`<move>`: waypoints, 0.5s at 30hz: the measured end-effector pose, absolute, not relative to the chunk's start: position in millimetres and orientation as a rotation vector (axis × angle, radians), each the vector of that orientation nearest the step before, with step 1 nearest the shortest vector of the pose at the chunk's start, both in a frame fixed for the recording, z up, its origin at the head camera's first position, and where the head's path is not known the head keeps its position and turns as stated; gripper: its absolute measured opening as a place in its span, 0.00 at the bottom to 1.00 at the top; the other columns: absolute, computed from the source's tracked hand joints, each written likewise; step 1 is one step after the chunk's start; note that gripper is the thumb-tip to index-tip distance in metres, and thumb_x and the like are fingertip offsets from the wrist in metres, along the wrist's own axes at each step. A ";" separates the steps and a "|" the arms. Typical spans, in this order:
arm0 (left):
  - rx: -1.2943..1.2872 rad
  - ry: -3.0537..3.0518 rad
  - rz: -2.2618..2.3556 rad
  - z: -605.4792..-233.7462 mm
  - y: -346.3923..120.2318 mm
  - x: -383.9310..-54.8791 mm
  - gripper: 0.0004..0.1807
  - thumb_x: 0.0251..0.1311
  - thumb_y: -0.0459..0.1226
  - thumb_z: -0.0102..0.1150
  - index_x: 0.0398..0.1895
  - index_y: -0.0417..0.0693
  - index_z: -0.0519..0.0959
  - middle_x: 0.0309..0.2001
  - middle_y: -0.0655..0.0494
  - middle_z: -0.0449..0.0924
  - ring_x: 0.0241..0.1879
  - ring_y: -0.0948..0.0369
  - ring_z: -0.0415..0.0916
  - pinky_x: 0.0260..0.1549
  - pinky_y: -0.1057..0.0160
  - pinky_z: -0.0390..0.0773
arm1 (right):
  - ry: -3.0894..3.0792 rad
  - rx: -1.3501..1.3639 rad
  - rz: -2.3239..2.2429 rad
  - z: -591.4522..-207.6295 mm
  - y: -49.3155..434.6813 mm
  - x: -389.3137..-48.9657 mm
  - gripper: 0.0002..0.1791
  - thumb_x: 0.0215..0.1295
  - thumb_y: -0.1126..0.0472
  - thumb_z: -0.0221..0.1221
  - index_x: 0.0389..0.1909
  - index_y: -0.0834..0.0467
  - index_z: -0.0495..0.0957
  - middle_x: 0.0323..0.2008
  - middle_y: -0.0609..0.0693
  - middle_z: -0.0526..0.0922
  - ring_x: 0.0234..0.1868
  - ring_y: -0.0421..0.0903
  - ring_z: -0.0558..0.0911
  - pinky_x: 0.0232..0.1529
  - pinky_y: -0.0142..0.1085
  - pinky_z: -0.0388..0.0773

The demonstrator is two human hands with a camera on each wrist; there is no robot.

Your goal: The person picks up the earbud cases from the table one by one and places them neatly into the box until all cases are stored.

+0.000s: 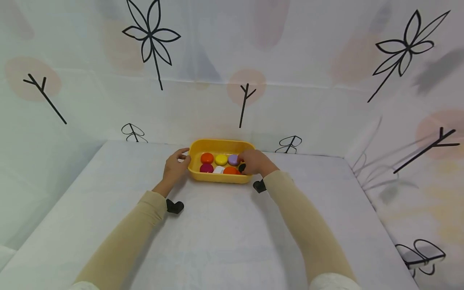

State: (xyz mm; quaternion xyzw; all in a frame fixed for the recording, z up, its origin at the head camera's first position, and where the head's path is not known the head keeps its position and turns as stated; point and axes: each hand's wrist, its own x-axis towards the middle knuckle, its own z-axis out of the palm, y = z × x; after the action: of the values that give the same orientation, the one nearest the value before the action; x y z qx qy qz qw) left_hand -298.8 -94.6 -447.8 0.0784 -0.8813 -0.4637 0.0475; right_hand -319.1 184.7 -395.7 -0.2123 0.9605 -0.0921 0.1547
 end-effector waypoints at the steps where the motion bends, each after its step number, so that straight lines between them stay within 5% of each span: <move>1: 0.242 -2.689 -1.408 -448.5 -94.2 -299.1 0.22 0.54 0.52 0.46 0.54 0.69 0.67 0.43 0.58 0.73 0.35 0.58 0.70 0.32 0.63 0.74 | 2.751 -0.601 -0.257 -396.4 184.9 -319.6 0.19 0.45 0.56 0.64 0.43 0.48 0.77 0.43 0.45 0.74 0.42 0.46 0.68 0.50 0.41 0.68; 15: 0.255 -2.645 -1.384 -449.7 -91.4 -298.5 0.21 0.53 0.51 0.46 0.53 0.68 0.68 0.42 0.58 0.74 0.32 0.59 0.70 0.31 0.64 0.74 | 2.752 -0.522 -0.233 -407.9 182.4 -331.6 0.13 0.45 0.59 0.63 0.35 0.44 0.77 0.32 0.42 0.75 0.37 0.46 0.69 0.38 0.36 0.67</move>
State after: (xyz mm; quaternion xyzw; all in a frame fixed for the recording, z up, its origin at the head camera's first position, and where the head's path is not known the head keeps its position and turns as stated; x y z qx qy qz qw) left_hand -298.5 -91.4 -449.7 0.0848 -0.8805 -0.4608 0.0726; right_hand -331.6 182.4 -407.9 -0.1831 0.9657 -0.0819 0.1647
